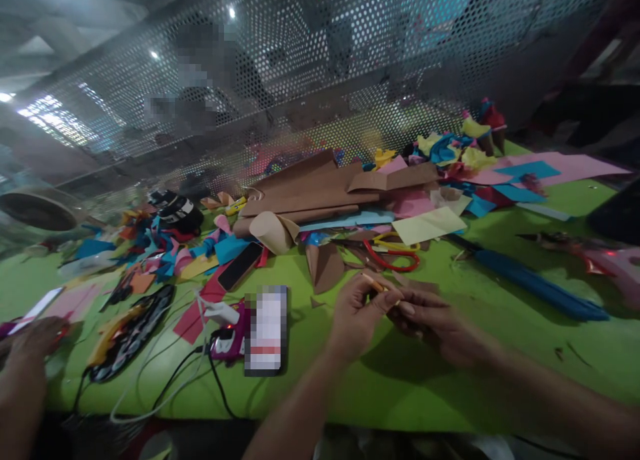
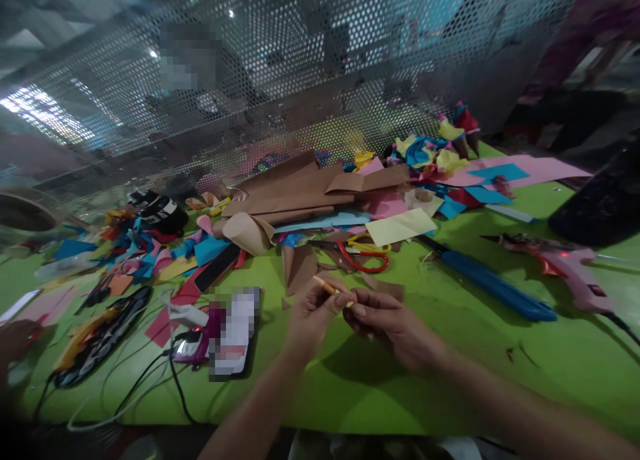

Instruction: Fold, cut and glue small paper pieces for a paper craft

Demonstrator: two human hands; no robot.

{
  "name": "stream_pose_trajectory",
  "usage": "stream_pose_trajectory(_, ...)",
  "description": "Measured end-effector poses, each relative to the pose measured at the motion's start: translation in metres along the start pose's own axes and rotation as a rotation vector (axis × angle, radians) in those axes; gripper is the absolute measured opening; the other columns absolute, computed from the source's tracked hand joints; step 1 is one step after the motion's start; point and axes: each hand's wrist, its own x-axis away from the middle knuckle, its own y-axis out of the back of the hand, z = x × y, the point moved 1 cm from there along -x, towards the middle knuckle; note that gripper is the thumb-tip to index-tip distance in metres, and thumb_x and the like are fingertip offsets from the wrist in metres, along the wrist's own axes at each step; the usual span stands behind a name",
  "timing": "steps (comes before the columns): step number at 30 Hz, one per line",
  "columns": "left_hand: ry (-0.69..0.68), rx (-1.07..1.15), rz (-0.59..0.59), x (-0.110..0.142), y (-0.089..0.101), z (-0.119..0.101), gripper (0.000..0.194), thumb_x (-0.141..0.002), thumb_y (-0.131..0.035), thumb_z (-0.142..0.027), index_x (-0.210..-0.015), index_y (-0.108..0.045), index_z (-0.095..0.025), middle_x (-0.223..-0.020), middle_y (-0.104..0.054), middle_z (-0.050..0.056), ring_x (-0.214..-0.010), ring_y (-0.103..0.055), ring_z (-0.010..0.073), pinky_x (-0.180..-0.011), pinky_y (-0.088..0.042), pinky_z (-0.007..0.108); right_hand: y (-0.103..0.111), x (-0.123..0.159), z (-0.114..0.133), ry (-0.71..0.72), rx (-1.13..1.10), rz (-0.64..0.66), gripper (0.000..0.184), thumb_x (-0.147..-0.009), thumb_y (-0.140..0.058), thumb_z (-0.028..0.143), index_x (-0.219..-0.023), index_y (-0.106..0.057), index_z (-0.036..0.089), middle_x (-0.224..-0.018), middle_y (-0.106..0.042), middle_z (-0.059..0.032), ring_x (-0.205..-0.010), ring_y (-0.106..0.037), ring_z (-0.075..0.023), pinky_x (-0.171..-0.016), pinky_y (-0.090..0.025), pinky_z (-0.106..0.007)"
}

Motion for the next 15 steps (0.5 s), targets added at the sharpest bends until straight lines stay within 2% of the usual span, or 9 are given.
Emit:
stream_pose_trajectory(4,-0.032,-0.013,0.013,0.001,0.001,-0.002,0.036,-0.082,-0.073,-0.051,-0.074,-0.065,-0.017,-0.077,-0.062,0.002,-0.073,-0.055,0.0136,-0.071,-0.046,0.027,-0.002,0.001,0.001,-0.013,0.012,0.012,0.039,-0.068,-0.085,0.054,-0.079,-0.072,0.019,-0.064,-0.046,0.0021,-0.054,-0.030,-0.0084,-0.048,-0.021,-0.025)
stream_pose_trajectory(8,-0.006,0.007,0.012,0.001,0.001,-0.002,0.036,-0.082,-0.072,-0.052,-0.075,-0.065,-0.017,-0.077,-0.063,0.002,-0.073,-0.055,0.0136,-0.072,-0.045,0.027,-0.001,0.002,0.002,-0.003,0.075,0.004,0.041,-0.069,-0.082,0.057,-0.081,-0.071,0.019,-0.066,-0.047,0.0017,-0.056,-0.033,-0.0093,-0.049,-0.024,-0.025)
stream_pose_trajectory(15,0.120,0.144,-0.058,-0.002,-0.003,-0.002,0.038,-0.075,-0.079,-0.052,-0.083,-0.066,-0.017,-0.082,-0.068,0.002,-0.080,-0.061,0.0155,-0.079,-0.048,0.030,0.010,-0.002,0.010,0.151,0.277,-0.197,0.042,-0.069,-0.082,0.058,-0.080,-0.066,0.021,-0.070,-0.051,0.0016,-0.062,-0.041,-0.0117,-0.053,-0.033,-0.025)
